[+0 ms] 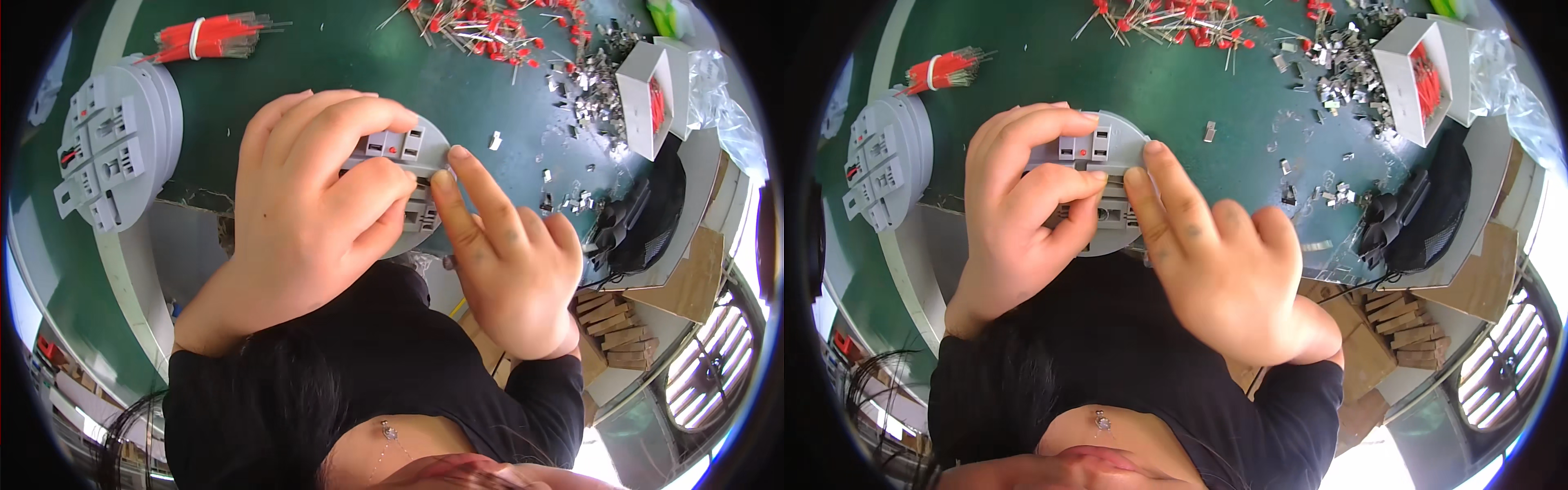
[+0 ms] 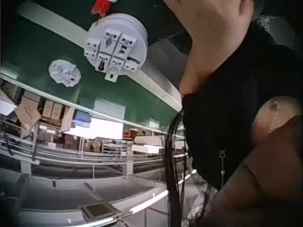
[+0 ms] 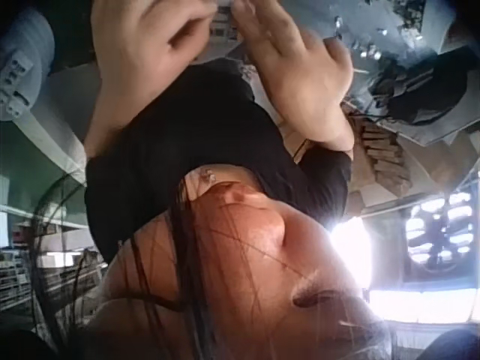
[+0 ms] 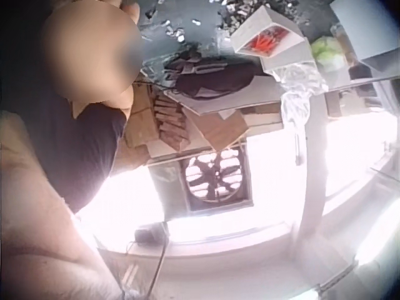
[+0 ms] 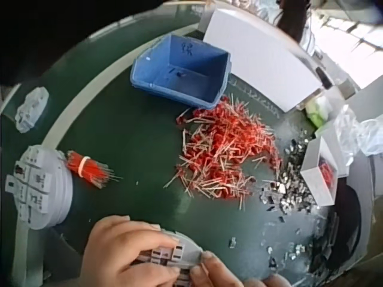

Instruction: Assembling electronic components into a circular plastic sensor housing using a manual screwdriver.

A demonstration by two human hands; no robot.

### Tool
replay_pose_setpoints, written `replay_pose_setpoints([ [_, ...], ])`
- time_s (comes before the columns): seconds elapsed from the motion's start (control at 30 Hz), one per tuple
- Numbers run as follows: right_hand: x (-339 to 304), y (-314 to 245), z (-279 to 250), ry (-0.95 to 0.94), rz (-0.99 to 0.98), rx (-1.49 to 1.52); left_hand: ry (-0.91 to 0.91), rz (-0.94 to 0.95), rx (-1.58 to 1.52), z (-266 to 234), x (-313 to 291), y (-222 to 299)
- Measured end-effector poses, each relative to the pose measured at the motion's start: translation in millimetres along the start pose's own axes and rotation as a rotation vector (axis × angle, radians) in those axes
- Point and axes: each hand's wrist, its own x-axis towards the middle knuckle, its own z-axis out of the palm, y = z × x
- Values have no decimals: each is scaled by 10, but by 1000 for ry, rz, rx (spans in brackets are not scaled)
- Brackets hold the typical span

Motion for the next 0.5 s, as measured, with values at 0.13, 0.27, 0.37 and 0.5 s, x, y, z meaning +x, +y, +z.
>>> replay_pose_setpoints([
  [0.13, -17, 195, 210, 280, 160, 456, 65, 18, 51, -36, -41, 48],
  [0.27, -18, 237, 536, 380, 377, 429, 76, -6, 23, -12, -112, 90],
  [0.37, -19, 201, 503, 481, 307, 401, 112, 19, 19, 38, -142, 115],
  [0.5, -93, 121, 443, 530, 286, 677, 94, 22, 22, 71, -183, 143],
])
